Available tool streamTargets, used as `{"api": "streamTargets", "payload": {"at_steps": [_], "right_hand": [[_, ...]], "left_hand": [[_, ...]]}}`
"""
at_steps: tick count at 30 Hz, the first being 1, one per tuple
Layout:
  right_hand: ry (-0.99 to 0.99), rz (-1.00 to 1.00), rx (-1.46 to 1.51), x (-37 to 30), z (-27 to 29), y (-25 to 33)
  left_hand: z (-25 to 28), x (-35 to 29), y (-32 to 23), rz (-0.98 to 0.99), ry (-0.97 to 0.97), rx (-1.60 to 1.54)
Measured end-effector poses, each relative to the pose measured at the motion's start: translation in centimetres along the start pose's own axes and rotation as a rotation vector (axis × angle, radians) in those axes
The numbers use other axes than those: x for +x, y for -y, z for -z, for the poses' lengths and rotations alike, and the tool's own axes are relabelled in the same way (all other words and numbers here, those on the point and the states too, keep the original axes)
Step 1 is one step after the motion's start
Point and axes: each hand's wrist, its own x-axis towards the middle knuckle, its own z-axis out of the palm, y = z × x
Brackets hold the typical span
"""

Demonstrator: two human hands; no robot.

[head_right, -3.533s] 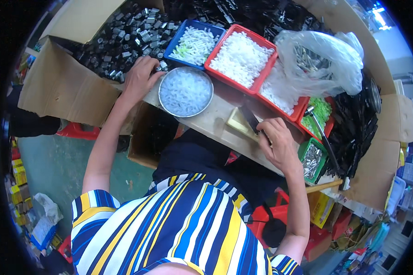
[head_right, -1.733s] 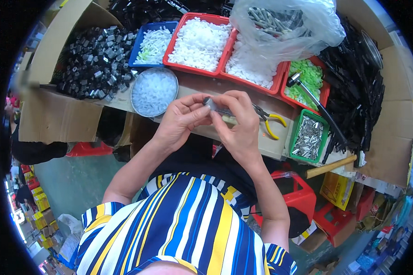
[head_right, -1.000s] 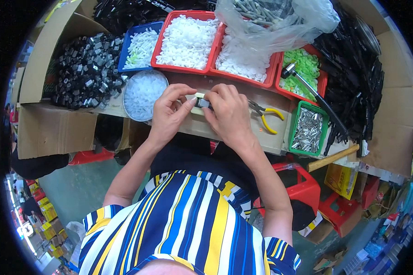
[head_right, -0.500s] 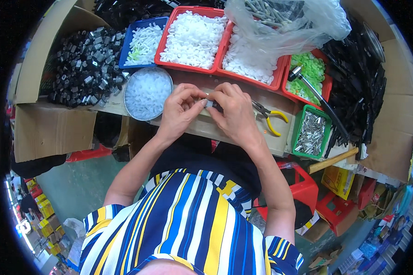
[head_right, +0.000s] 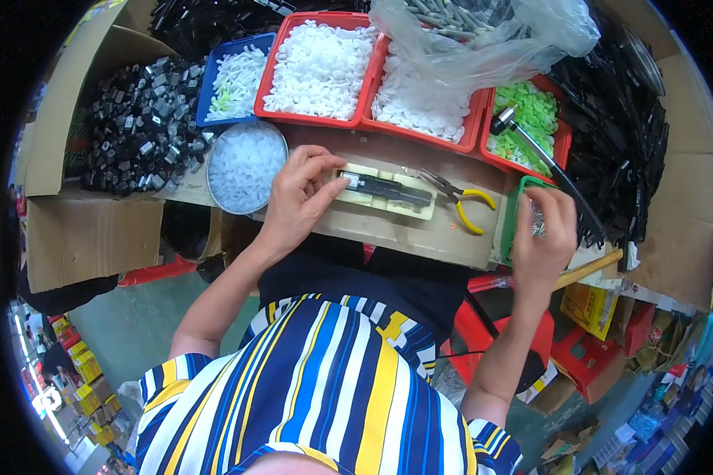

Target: Assembling small plastic parts using a jig, hammer, and pliers.

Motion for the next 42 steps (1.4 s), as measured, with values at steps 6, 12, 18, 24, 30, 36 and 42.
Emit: {"api": "streamTargets", "payload": {"at_steps": [6, 12, 18, 24, 30, 36, 42], "right_hand": [[0.144, -0.022, -0.222, -2.0, 0.4, -5.2], [0.14, -0.123, -0.073, -1.2, 0.1, -5.1], [0.129, -0.034, -0.107, -1.1, -0.3, -6.2], [0.14, -0.003, -0.132, -1.0, -0.4, -6.7], [0.135, -0.013, -0.14, -0.8, -0.7, -6.6], [0.142, -0.049, -0.192, -0.2, -1.1, -6.8], [0.079, -0.009, -0.16, -0.1, -0.7, -6.7]], "left_hand": [[2.3, 3.1, -1.4, -0.273, -0.06, 0.156], [3.1, 10.0, 1.0, -0.531, -0.033, 0.474], [2.2, 13.5, 1.9, -0.49, 0.119, 0.645], [2.6, 13.8, 3.1, -0.627, 0.139, 0.663], [2.4, 13.9, 2.3, -0.536, 0.137, 0.543], [2.7, 15.1, 2.5, -0.51, 0.294, 0.552], [2.1, 16.2, 4.2, -0.579, 0.177, 0.578]]}}
